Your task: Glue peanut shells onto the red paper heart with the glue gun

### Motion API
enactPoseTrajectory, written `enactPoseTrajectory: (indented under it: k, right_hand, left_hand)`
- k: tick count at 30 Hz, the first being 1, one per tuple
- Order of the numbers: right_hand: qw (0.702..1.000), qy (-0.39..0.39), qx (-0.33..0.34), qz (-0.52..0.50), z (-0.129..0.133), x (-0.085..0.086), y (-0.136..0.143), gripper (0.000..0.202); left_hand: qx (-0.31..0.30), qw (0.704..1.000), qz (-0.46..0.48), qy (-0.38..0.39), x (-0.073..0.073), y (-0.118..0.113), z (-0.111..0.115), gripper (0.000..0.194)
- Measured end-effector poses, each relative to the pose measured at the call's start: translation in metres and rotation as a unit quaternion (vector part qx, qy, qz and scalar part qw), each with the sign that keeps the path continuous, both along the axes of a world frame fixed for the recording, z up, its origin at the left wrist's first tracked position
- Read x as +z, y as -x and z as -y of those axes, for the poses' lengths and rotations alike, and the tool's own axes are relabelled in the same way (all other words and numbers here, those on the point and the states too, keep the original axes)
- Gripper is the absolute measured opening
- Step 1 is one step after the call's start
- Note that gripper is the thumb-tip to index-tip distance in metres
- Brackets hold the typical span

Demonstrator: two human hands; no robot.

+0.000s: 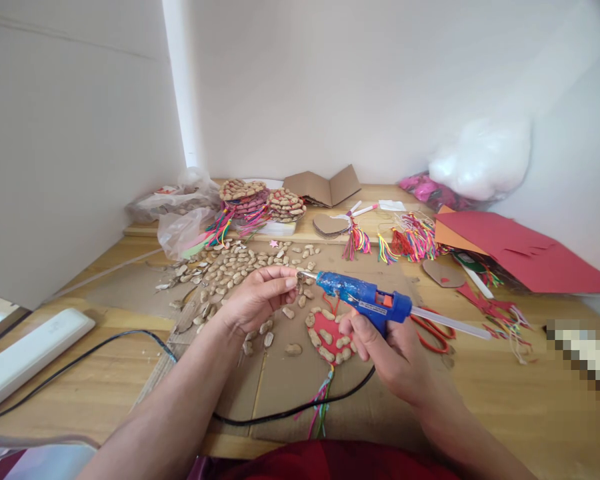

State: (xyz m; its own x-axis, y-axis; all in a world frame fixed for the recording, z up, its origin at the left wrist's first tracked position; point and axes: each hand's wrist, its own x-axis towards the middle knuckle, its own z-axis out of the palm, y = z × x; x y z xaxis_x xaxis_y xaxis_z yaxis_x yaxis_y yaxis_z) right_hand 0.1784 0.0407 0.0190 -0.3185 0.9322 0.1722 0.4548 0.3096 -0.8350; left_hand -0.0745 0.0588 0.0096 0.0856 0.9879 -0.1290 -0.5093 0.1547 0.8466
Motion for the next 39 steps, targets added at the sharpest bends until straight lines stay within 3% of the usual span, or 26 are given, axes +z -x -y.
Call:
enactPoseTrajectory:
  k: [13,29,39]
  right_hand:
    - [1.0,-0.002,-0.01,0.002,0.0008,0.0008,0.0011,0.044]
    - [1.0,0.003,-0.007,-0.006,-0.0003,-0.0029,0.0001,0.045]
    - [1.0,0.004,-0.008,-0.015,-0.0001,-0.0009,0.0015,0.047]
  left_hand:
    - [-0.025,0.999,-0.026,0.004,0.0066,-0.0044,0.0022,0.039]
    - [-0.057,0.998,-0.007,-0.017,0.0053,-0.0013,0.0018,0.037]
    - [-0.059,0.998,-0.008,0.014,0.0041,-0.0015,0.002,0.037]
